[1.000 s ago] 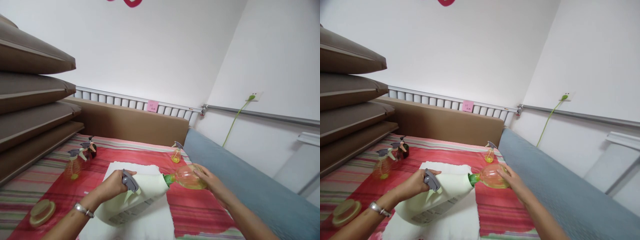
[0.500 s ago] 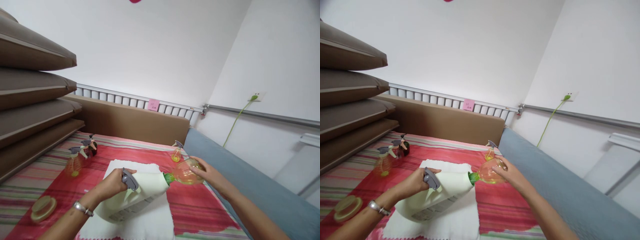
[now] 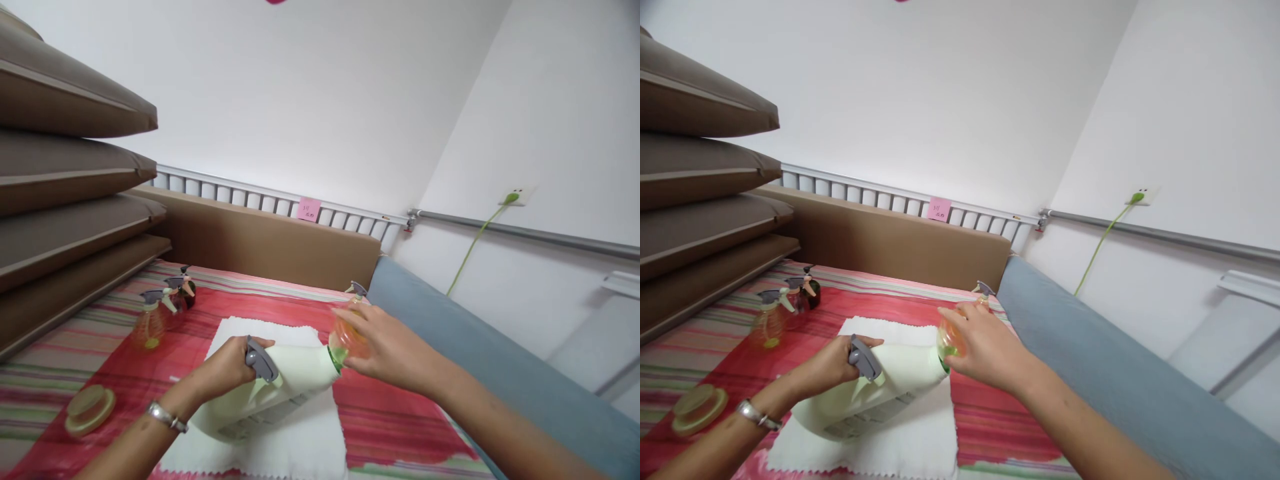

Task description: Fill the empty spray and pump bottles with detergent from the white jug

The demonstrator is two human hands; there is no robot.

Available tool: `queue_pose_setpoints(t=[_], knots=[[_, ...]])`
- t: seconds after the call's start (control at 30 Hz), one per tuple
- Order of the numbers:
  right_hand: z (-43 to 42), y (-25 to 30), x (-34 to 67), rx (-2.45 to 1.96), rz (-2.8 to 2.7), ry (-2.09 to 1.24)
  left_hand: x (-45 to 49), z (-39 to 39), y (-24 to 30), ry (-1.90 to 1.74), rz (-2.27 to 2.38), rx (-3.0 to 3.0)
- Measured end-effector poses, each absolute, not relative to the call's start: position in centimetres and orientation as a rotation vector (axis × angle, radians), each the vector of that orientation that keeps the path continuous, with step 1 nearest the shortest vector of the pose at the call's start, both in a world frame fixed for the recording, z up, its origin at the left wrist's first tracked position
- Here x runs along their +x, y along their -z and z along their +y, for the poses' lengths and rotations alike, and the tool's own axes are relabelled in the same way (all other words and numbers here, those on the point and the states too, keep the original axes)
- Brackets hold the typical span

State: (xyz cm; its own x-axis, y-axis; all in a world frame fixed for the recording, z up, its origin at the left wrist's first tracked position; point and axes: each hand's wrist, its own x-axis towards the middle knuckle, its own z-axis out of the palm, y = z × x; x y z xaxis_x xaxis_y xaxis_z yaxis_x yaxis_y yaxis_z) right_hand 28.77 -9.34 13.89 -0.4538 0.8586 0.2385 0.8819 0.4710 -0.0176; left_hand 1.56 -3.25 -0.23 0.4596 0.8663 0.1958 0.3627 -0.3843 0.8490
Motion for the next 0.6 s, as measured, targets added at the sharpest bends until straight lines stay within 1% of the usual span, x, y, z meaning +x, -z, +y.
queue_pose_setpoints(t=[0.13,0.33,0.43,0.6], knots=[[-9.3,-14.2,28.1,-1.466,-2.583,0.174,1.3,-3.4,0.1,-0.85,1.053,1.944],[-8.8,-14.4,28.9,-1.496,-2.486,-0.055,1.0,-3.5,0.3,-0.87,1.03,1.923],[-8.3,-14.3,30.0,-1.484,-2.38,-0.139,0.6,-3.5,0.5,-0.882,1.037,1.909],[-7.2,-13.5,32.0,-1.596,-2.145,-0.23,0.0,-3.4,0.7,-0.896,1.043,1.892]])
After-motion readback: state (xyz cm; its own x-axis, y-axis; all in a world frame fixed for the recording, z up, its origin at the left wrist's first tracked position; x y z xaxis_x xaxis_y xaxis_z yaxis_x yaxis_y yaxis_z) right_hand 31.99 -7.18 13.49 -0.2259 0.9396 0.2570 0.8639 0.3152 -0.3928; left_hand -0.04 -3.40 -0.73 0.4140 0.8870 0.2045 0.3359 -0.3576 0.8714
